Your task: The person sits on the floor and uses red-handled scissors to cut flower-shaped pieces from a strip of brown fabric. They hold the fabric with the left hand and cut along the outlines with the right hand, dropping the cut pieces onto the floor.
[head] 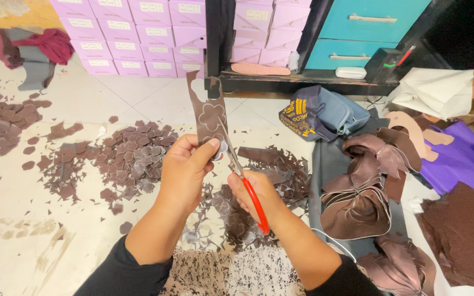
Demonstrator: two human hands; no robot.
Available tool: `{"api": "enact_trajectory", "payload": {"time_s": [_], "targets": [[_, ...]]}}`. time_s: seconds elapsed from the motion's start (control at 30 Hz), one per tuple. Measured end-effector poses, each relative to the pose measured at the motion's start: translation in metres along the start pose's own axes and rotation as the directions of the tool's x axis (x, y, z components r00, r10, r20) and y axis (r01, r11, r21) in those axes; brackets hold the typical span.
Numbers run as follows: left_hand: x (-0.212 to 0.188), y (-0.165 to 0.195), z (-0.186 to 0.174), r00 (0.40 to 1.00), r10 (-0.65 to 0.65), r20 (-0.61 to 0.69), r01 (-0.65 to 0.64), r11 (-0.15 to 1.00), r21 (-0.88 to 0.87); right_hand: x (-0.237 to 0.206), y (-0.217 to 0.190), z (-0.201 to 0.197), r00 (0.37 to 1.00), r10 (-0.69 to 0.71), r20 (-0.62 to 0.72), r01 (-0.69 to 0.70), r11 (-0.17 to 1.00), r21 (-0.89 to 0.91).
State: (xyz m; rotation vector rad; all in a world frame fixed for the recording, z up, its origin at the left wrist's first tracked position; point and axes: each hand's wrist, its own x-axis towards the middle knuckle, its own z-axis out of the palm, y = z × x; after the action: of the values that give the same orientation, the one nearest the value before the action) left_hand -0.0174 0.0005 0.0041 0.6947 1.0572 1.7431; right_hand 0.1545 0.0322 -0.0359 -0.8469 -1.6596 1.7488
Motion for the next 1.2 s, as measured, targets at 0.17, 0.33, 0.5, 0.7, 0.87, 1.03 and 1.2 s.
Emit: {"api": "enact_trajectory", "payload": {"time_s": [0.17, 0.33, 0.5, 0.7, 0.87, 1.03, 1.2], "targets": [[0.0005, 0.002, -0.0018, 1.0, -0.006, -0.005, 0.005, 1.0, -0.015, 0.0003, 0.0012, -0.0022, 1.0, 0.017, -0.005, -0.018, 0.998, -0.057], [0.0026, -0.0007, -0.0031, 0.999, 0.038, 0.019, -0.037, 0.999, -0.028, 0.0021, 0.0057, -0.0012, 0.999, 0.028, -0.041, -0.032, 0.995, -0.096], [0.0031, -0.0014, -0.0023, 0.999, 0.037, -0.015, -0.037, 0.999, 0.01, 0.0039, 0.0081, -0.001, 0.998, -0.002, -0.058, -0.008, 0.986, -0.167], [0.0077, 0.0004, -0.0055, 0.996, 0.074, 0.046, -0.082, 0.976, 0.203, 0.0033, 0.0067, -0.0062, 0.998, 0.01, -0.056, -0.025, 0.964, -0.263], [0.0081, -0.0065, -0.0053, 0.986, 0.13, 0.1, -0.149, 0.966, 0.212, 0.0033, 0.007, -0.0058, 0.999, -0.017, -0.034, 0.01, 0.985, -0.17], [0.0073, -0.0063, -0.0058, 0.991, 0.111, 0.075, -0.124, 0.973, 0.194, 0.0028, 0.0072, -0.0045, 1.0, -0.012, -0.016, 0.011, 0.998, -0.06], [0.0049, -0.0014, -0.0047, 0.993, 0.11, 0.053, -0.115, 0.988, 0.105, 0.0021, 0.0052, -0.0062, 1.0, 0.012, -0.006, -0.013, 0.991, -0.135]]}}
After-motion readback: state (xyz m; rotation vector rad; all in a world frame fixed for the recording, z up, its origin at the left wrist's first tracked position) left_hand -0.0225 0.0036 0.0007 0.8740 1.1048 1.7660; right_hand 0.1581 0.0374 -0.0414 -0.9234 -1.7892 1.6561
